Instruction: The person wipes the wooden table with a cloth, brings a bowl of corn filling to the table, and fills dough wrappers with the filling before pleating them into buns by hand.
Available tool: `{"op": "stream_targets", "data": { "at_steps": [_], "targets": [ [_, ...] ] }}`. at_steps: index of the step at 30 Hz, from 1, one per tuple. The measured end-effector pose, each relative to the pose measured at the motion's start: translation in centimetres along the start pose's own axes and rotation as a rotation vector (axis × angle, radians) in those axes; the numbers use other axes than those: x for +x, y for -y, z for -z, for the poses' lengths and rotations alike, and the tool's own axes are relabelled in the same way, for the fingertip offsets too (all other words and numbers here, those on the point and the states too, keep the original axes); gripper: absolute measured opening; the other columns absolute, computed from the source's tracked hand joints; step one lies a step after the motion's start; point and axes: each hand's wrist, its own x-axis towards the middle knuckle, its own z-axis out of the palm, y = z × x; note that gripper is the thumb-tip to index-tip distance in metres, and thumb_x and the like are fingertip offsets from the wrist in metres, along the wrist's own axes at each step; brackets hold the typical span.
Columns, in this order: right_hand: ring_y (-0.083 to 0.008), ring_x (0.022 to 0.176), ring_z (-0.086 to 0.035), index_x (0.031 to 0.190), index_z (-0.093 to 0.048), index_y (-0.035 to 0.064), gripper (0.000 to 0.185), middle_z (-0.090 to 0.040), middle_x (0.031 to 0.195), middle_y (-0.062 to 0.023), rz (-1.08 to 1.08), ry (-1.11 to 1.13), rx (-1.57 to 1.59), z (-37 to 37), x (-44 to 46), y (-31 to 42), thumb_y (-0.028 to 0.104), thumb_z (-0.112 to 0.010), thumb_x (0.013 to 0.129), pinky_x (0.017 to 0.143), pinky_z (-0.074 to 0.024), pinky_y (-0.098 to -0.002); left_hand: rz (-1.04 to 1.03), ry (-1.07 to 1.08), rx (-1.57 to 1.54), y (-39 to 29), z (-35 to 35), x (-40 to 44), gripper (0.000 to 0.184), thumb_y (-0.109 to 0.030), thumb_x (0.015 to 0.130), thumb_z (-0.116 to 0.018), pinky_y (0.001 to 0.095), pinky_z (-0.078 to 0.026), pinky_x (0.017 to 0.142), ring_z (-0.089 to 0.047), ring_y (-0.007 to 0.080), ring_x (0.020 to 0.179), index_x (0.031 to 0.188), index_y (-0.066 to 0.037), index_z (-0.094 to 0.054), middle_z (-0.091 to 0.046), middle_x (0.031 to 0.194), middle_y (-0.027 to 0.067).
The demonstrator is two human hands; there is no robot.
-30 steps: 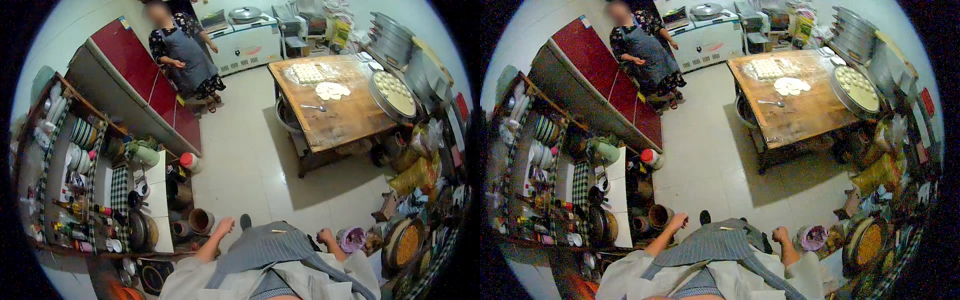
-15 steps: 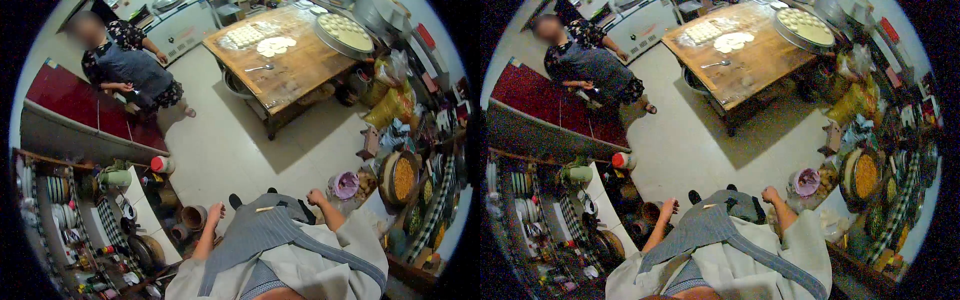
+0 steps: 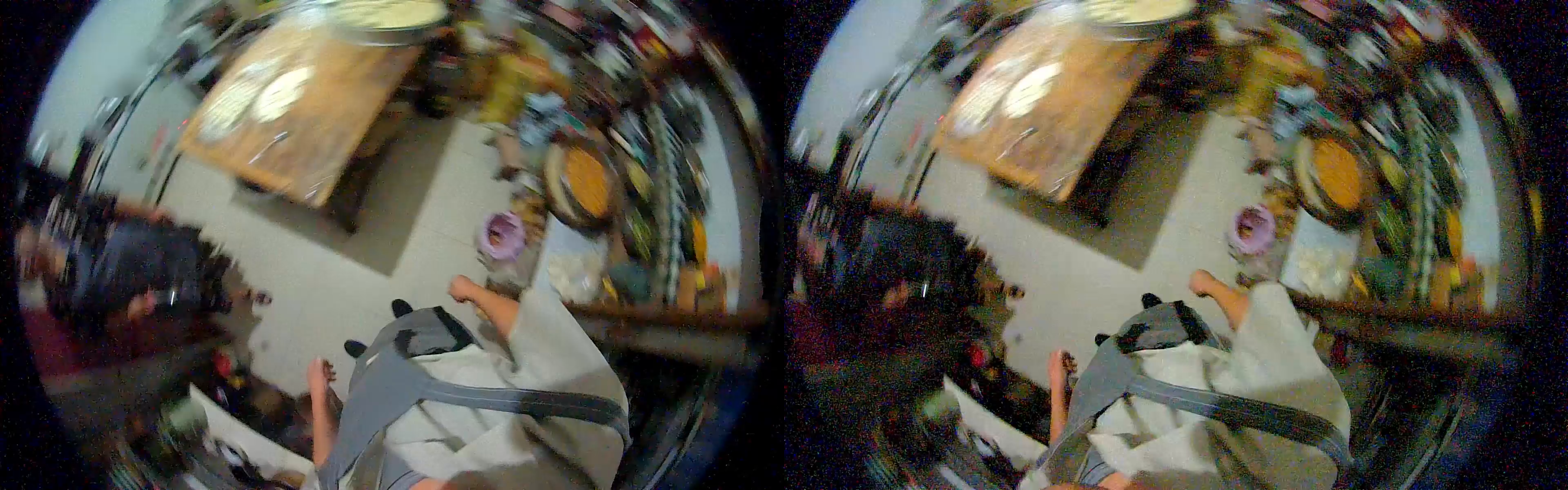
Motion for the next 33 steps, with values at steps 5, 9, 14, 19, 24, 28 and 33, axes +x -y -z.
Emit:
{"op": "stream_targets", "data": {
  "at_steps": [5,9,14,19,24,28,33],
  "targets": [
    [-0.0356,0.075,-0.065,0.075,-0.067,-0.0033,0.019,-0.067,0.081,-0.0217,-0.720,-0.256,0.614,7.2,-0.9,4.1,0.013,-0.059,0.070,0.064,-0.0517,-0.0470,-0.202,0.087,0.132,-5.5,-0.7,-3.6,0.038,-0.040,0.093,-0.045,0.0320,-0.045,0.055,-0.054,0.0185,0.061,0.086,-0.004,-0.054,-0.055,0.073,0.0090],
    [-0.0387,0.083,-0.064,0.085,-0.066,-0.0045,0.025,-0.066,0.092,-0.0238,-0.822,-0.227,0.658,8.0,-5.5,7.7,0.016,-0.056,0.075,0.071,-0.0518,-0.0485,0.053,0.192,0.000,-0.4,3.6,1.4,0.037,-0.040,0.093,-0.046,0.0302,-0.045,0.055,-0.054,0.0177,0.061,0.088,-0.005,-0.054,-0.055,0.075,0.0084],
    [-0.0381,0.091,-0.062,0.095,-0.065,-0.0015,0.028,-0.064,0.099,-0.0231,-1.058,-0.293,0.734,6.0,-12.1,12.3,0.020,-0.055,0.081,0.079,-0.0491,-0.0487,-0.146,0.306,0.217,-4.5,1.1,0.9,0.035,-0.039,0.093,-0.044,0.0270,-0.044,0.051,-0.053,0.0165,0.059,0.089,-0.005,-0.053,-0.056,0.075,0.0085],
    [-0.0371,0.096,-0.060,0.096,-0.063,-0.0006,0.026,-0.062,0.101,-0.0216,-1.364,-0.497,0.875,-3.0,-16.2,13.5,0.022,-0.055,0.085,0.079,-0.0477,-0.0475,-0.081,0.376,0.357,-3.3,1.4,2.7,0.036,-0.040,0.093,-0.044,0.0285,-0.043,0.046,-0.052,0.0156,0.053,0.088,-0.006,-0.053,-0.056,0.074,0.0067],
    [-0.0384,0.094,-0.059,0.099,-0.061,0.0010,0.025,-0.062,0.094,-0.0216,-1.570,-0.601,0.850,-5.8,-21.0,6.3,0.021,-0.058,0.083,0.078,-0.0468,-0.0480,-0.290,0.318,0.385,1.2,1.7,0.1,0.041,-0.044,0.094,-0.047,0.0303,-0.042,0.045,-0.051,0.0168,0.050,0.083,-0.005,-0.053,-0.055,0.066,0.0063],
    [-0.0413,0.096,-0.057,0.111,-0.057,0.0022,0.034,-0.060,0.102,-0.0227,-1.634,-0.639,0.638,-11.4,-24.0,-5.0,0.019,-0.059,0.080,0.083,-0.0447,-0.0503,-0.304,0.265,0.709,5.3,3.9,-1.6,0.041,-0.041,0.095,-0.046,0.0337,-0.044,0.049,-0.052,0.0188,0.052,0.083,-0.002,-0.055,-0.058,0.068,0.0084],
    [-0.0390,0.110,-0.054,0.130,-0.044,0.0052,0.062,-0.053,0.125,-0.0218,-1.833,-0.562,0.809,-14.1,-27.0,-16.2,0.031,-0.064,0.077,0.092,-0.0450,-0.0462,0.050,0.201,0.769,3.2,-1.8,-7.1,0.036,-0.032,0.095,-0.048,0.0420,-0.047,0.060,-0.058,0.0251,0.069,0.088,0.002,-0.056,-0.061,0.081,0.0121]
  ]
}}
